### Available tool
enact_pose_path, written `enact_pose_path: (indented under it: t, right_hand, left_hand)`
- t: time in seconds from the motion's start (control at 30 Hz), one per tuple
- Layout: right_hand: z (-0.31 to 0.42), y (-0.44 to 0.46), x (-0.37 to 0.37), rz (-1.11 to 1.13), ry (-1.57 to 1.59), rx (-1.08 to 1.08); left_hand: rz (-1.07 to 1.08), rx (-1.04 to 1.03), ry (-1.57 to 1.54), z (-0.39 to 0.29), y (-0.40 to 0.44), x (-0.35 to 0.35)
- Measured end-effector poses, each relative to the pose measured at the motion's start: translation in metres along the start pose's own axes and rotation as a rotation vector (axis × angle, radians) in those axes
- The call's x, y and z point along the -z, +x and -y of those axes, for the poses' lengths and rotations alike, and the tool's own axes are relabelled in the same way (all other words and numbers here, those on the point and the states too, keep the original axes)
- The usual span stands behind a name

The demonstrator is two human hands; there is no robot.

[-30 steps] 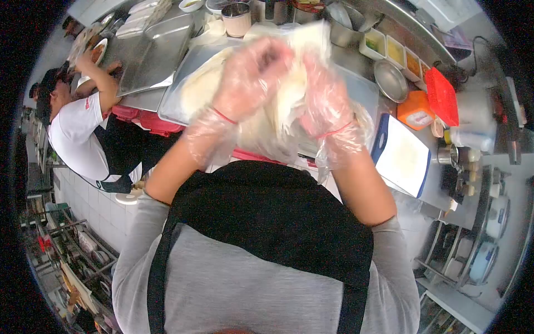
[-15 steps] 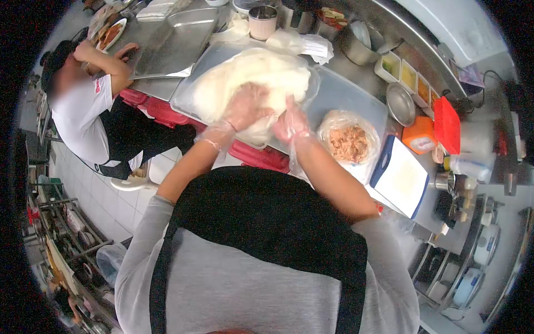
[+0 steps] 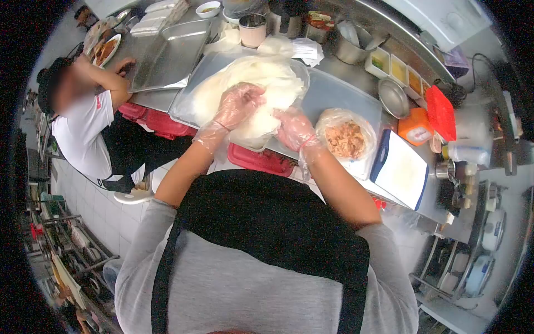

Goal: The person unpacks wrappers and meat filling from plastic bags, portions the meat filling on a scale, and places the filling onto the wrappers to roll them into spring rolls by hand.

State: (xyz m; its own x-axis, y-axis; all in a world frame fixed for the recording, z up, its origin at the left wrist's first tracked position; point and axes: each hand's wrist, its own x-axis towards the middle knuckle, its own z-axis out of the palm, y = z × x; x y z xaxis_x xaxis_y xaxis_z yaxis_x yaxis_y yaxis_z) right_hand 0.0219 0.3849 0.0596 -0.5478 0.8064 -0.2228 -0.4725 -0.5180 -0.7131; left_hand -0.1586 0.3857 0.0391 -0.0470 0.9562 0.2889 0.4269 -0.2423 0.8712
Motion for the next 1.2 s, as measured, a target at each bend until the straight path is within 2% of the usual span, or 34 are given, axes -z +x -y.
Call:
enact_pose_path:
  t: [0.07, 0.17, 0.27, 0.37, 0.4, 0.5, 0.7, 0.73, 0.8, 0.83, 0.93, 1.03, 1.13, 1.2]
  right_hand:
    - [-0.004, 0.000, 0.005, -0.048, -0.028, 0.031]
    - [-0.011, 0.002, 0.012, -0.114, -0.035, 0.115]
    - [-0.010, -0.002, 0.010, -0.143, -0.008, 0.134]
    - [-0.010, -0.003, 0.011, -0.114, 0.066, 0.116]
    - [-0.010, -0.002, 0.012, -0.095, 0.096, 0.113]
    - [-0.010, 0.000, 0.016, -0.121, 0.063, 0.089]
    - [-0.013, 0.000, 0.014, -0.122, -0.114, 0.153]
    - [-0.010, -0.001, 0.012, -0.084, -0.089, 0.135]
    - [-0.002, -0.006, 0.008, -0.007, -0.038, 0.099]
    - [-0.002, -0.006, 0.008, -0.039, -0.077, 0.094]
    - [-0.010, -0.007, 0.014, -0.128, -0.175, 0.108]
    - [-0.019, -0.007, 0.018, -0.182, -0.202, 0.172]
    - [-0.020, -0.005, 0.019, -0.217, -0.233, 0.148]
    - [-0.021, -0.006, 0.030, -0.283, -0.375, 0.084]
  left_hand:
    - [-0.029, -0.072, 0.026, 0.009, 0.003, 0.001]
    - [0.032, 0.137, -0.014, 0.014, 0.007, 0.003]
    - [0.156, 0.033, -0.152, 0.021, 0.002, -0.001]
    - [0.079, -0.449, 0.343, -0.019, -0.017, 0.000]
    - [0.108, -0.358, 0.347, -0.025, -0.022, 0.000]
    - [0.159, -0.333, 0.306, -0.013, -0.027, -0.002]
    - [0.120, -0.013, 0.086, -0.006, -0.011, 0.004]
    - [0.183, 0.002, 0.121, -0.007, -0.009, 0.008]
    - [0.121, -0.230, 0.164, -0.014, -0.013, 0.007]
    - [0.093, -0.345, 0.185, -0.018, -0.017, 0.004]
    - [0.034, -0.332, 0.331, -0.025, -0.026, -0.008]
    - [0.024, -0.208, 0.278, -0.015, -0.025, -0.017]
    - [0.000, -0.254, 0.364, -0.007, -0.017, -0.012]
    - [-0.026, -0.122, 0.255, -0.002, -0.008, 0.002]
